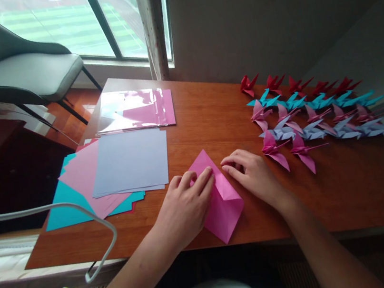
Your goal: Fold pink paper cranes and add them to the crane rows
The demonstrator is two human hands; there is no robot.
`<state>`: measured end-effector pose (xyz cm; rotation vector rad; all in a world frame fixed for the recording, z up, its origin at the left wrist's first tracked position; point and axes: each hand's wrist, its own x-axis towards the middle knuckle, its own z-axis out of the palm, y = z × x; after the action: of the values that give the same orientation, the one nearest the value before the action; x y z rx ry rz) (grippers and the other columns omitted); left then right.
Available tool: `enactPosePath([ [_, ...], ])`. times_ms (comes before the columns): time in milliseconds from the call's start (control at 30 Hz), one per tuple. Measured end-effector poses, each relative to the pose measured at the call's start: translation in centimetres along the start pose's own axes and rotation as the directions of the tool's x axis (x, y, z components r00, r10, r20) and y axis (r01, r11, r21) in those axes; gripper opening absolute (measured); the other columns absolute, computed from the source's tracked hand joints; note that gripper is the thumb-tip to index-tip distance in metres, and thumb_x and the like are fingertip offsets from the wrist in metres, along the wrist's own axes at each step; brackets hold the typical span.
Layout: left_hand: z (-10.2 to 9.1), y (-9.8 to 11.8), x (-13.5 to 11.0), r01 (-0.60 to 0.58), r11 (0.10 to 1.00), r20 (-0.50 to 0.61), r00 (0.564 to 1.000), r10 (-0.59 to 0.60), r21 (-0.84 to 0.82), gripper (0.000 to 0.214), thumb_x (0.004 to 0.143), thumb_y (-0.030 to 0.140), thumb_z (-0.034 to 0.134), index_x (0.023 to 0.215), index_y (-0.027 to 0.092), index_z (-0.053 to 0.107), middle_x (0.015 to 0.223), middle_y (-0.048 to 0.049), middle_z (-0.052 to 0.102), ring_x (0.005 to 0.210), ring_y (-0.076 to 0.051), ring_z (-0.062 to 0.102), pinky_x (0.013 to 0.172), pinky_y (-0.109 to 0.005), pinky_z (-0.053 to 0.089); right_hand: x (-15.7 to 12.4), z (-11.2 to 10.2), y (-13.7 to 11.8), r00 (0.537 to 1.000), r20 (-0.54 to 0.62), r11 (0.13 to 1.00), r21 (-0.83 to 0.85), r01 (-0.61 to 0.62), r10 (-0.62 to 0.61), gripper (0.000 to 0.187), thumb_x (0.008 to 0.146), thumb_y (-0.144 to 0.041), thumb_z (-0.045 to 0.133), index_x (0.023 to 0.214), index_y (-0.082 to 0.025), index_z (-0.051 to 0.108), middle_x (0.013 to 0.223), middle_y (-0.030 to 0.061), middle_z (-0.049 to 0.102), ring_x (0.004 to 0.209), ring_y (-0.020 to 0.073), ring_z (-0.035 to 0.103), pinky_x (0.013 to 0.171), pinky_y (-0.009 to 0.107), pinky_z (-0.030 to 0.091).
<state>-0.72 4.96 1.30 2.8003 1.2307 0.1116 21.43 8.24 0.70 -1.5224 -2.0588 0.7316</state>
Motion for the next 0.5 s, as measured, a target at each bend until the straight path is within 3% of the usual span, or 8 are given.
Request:
enactPosePath([
  [133, 0.0, -0.2, 0.1, -0.012, 1.0, -0.004, 1.0, 0.012, -0.003, 0.048, 0.1, 0.026, 0.046, 0.147, 0.021, 0.05, 0.155, -0.0086, 0.048, 0.113, -0.028, 0.052, 0.088, -0.042, 0.042, 0.8, 0.0, 0.3, 1.0, 0.01, 0.995, -0.096, -0.008, 0.009, 0.009, 0.089, -0.03, 0.071, 0.085, -0.025, 0.065, 0.083, -0.0002, 0.066, 0.075, 0.0182, 0.061, 0.067, 0.032, 0.045],
  [300, 0.1, -0.1, 0.0, 0.005, 1.0, 0.004, 1.0, -0.005, -0.021, 0.049, 0.099, 0.025, 0.046, 0.147, 0.021, 0.05, 0.156, -0.0081, 0.047, 0.113, -0.029, 0.051, 0.088, -0.043, 0.043, 0.7, -0.5, 0.3, 0.995, 0.095, 0.998, -0.069, 0.012, -0.005, 0.009, 0.09, -0.032, 0.071, 0.089, -0.025, 0.064, 0.085, -0.0003, 0.066, 0.074, 0.0175, 0.06, 0.067, 0.031, 0.045],
  [500, 0.4, 0.1, -0.1, 0.022, 0.999, 0.005, 1.0, -0.022, -0.032, 0.047, 0.101, 0.025, 0.042, 0.147, 0.02, 0.05, 0.159, -0.0031, 0.043, 0.115, -0.03, 0.049, 0.089, -0.045, 0.043, 2.6, 0.0, 0.3, 0.998, 0.051, 0.985, -0.167, 0.034, -0.026, 0.014, 0.087, -0.03, 0.074, 0.089, -0.025, 0.062, 0.087, 0.0009, 0.065, 0.083, 0.0208, 0.059, 0.073, 0.033, 0.045],
])
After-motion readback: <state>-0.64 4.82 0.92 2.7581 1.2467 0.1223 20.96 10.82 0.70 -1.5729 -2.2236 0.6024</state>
